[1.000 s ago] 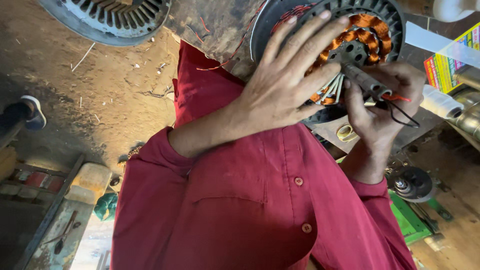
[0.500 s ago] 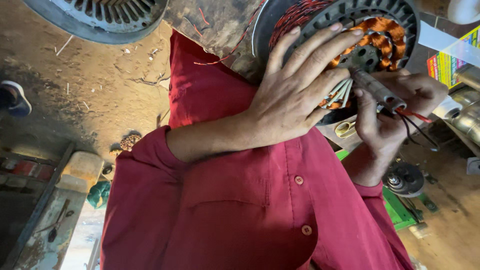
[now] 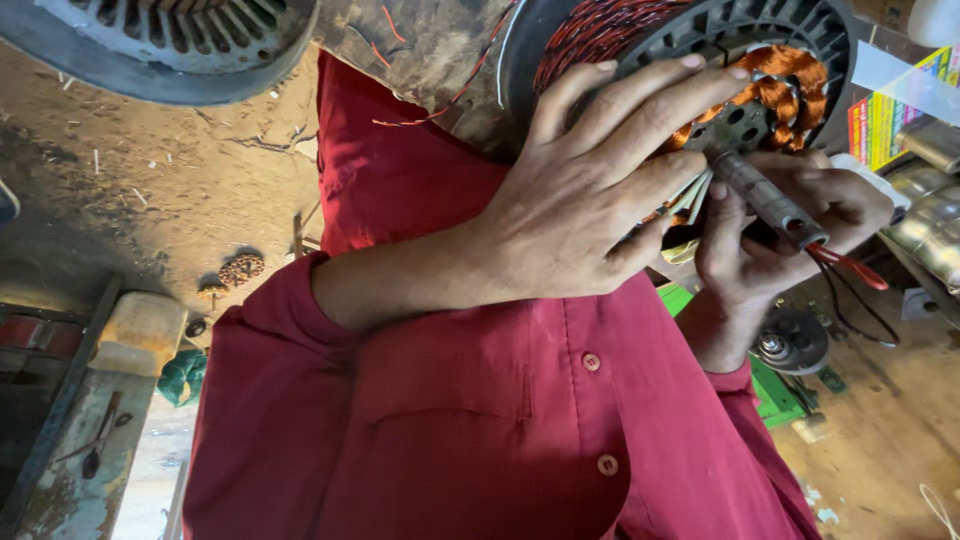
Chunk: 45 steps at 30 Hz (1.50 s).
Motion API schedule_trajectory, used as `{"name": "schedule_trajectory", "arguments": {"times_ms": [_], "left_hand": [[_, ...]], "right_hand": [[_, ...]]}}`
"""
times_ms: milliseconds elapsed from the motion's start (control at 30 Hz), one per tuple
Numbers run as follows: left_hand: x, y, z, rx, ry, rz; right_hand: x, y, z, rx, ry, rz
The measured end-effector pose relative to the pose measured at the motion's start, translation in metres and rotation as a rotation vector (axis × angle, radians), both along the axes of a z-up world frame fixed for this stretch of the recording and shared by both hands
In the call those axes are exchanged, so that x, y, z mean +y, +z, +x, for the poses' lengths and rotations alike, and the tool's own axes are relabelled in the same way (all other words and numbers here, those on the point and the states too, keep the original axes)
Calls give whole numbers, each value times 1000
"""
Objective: The person works on a motor stator, inserting white insulating spacers into the slots between copper windings. They use a screwdriver to adjust the components and a pair of scissors to trim excess material. The task involves precise hand movements to fit the parts into the stator assembly.
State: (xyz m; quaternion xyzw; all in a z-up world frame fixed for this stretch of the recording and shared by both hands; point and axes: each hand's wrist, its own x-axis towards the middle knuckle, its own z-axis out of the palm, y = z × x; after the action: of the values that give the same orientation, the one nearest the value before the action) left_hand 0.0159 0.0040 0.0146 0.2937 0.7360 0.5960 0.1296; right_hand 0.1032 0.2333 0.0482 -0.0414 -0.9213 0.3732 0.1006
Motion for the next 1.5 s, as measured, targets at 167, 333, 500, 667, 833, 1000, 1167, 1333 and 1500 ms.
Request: {"name": "schedule_trajectory", "arguments": {"times_ms": [167, 333, 500, 667, 833, 1000, 1167, 1333, 1500], "left_hand": [[12, 9, 0, 50, 121, -98], [21, 10, 5, 87, 152, -145], [19, 26, -8, 219, 188, -240], [-21, 39, -20, -20, 116, 106], [-11, 35, -3, -373, -153, 492], [0, 37, -2, 124, 46, 100], [6, 40, 0, 335, 150, -172], [20, 44, 4, 390, 188, -315], [30, 43, 3, 639, 156, -545]], "right_hand": [[5, 0, 2, 15, 24, 26], [10, -6, 7, -2, 13, -99], [16, 4, 6, -88, 75, -50], [9, 26, 7, -122, -56, -394], [-3, 36, 19, -21, -78, -835], [-2, 23, 23, 75, -82, -927], [6, 2, 21, 107, -132, -894], [9, -7, 23, 115, -112, -907], [7, -12, 19, 135, -106, -914]]}}
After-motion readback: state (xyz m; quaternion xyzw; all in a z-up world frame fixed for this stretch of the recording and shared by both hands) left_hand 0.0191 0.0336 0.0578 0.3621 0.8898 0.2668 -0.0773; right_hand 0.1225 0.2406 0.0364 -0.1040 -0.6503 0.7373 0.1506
